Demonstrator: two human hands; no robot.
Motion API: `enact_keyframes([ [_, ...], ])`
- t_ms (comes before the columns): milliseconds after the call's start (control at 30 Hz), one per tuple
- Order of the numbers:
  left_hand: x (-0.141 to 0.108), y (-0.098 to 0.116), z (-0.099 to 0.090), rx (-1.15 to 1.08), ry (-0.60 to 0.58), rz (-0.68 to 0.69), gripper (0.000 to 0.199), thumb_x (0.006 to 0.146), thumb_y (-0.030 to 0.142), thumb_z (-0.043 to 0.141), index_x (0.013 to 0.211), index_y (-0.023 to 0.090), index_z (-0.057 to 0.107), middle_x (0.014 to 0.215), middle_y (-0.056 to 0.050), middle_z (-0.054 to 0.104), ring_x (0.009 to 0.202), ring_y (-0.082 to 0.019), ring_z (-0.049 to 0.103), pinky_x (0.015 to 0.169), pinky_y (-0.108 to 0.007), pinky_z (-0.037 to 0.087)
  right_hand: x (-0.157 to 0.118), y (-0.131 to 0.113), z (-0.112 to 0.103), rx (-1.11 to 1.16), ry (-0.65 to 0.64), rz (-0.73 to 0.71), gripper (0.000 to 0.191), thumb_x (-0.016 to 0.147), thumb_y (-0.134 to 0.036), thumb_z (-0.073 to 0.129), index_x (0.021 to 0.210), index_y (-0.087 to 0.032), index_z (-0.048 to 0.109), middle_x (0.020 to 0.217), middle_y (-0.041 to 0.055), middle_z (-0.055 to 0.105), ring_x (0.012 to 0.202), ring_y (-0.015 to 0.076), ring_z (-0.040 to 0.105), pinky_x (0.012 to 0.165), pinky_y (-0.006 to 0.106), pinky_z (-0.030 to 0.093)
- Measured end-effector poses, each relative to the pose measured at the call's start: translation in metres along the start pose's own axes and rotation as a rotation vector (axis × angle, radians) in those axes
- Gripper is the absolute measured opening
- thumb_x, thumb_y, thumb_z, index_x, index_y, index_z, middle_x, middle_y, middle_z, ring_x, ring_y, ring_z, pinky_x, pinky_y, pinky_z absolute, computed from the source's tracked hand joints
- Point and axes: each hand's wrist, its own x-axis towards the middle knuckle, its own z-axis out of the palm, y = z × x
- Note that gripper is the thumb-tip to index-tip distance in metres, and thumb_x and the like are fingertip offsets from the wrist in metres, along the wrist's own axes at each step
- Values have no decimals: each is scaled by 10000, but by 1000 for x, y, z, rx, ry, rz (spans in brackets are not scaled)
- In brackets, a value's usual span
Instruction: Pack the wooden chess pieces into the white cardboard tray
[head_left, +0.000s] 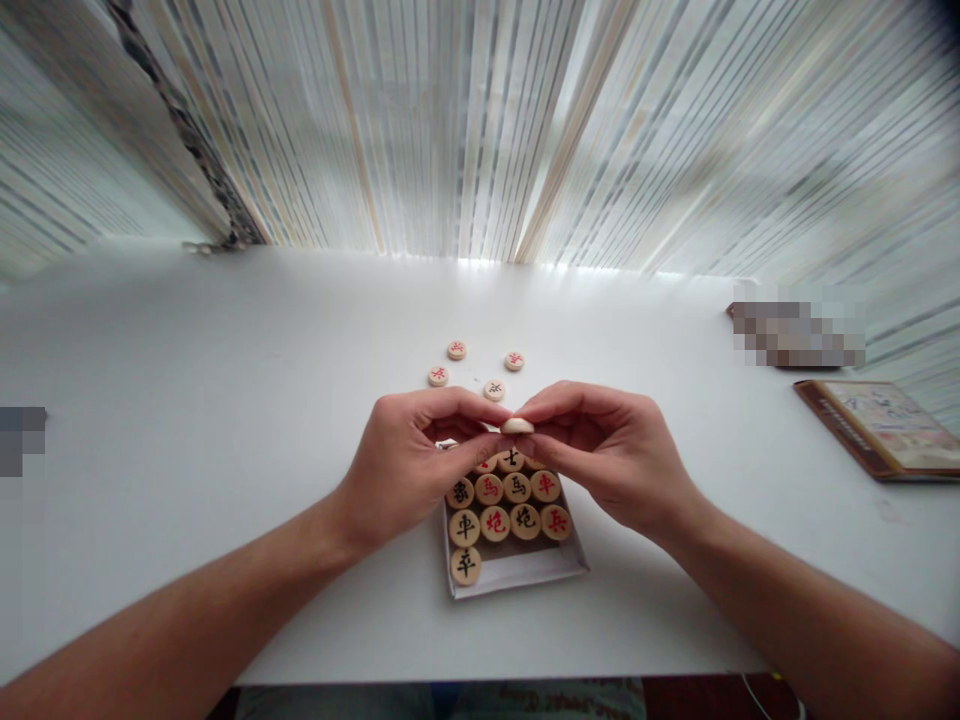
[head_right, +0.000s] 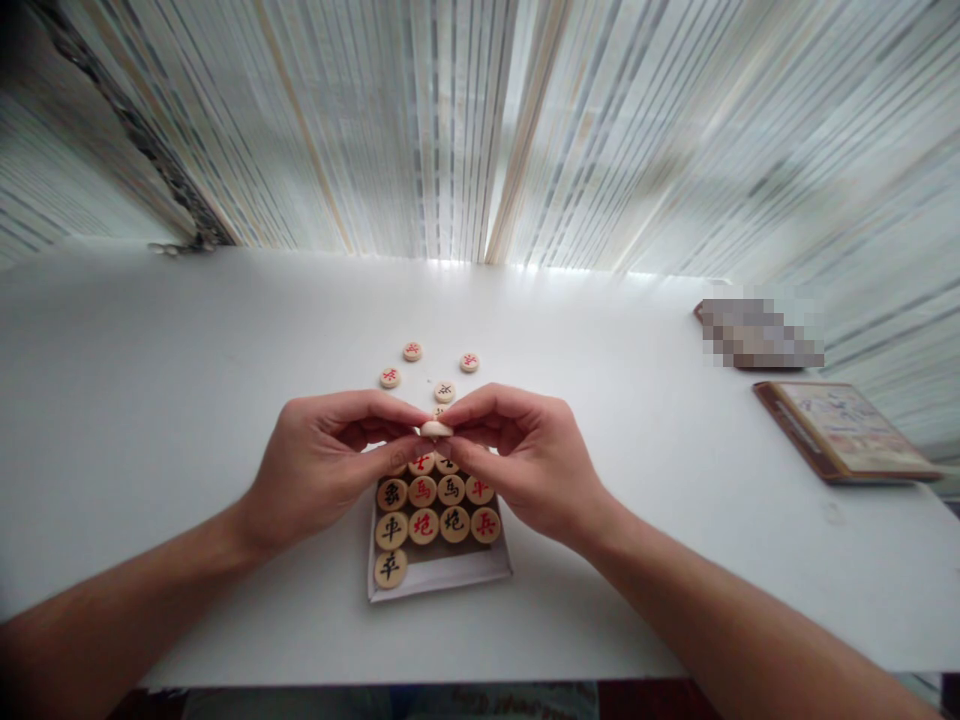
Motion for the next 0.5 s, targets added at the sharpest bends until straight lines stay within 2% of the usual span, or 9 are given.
enact_keyframes([
  [133, -1, -1, -1, 34, 6, 1, 137, 839, 151, 893, 972, 165, 866, 875, -55, 861, 786, -168, 816, 723, -208, 677, 1, -1, 1, 12, 1, -11, 181, 786, -181, 961, 939, -218, 872, 918, 50, 836, 856, 153, 795, 784, 225, 677],
  [367, -1, 2, -1, -9, 5, -31, 262, 825, 239, 924, 1066, 161, 856, 998, -91, 872, 878, -223, 845, 828, -301, 720, 2, -6, -1, 43, 24, 158, 282, 738, -210, 993, 994, -214, 874, 895, 60, 856, 777, 179, 811, 742, 287, 704],
  [500, -1, 2, -1, -66, -4, -69, 303, 816, 249, 936, 1094, 157, 858, 1019, -101, 873, 884, -234, 852, 851, -319, 724, 1, 0, -5, 96, 9, 211, 304, 776, -207, 972, 1063, -228, 870, 893, 61, 864, 717, 167, 813, 683, 263, 694],
])
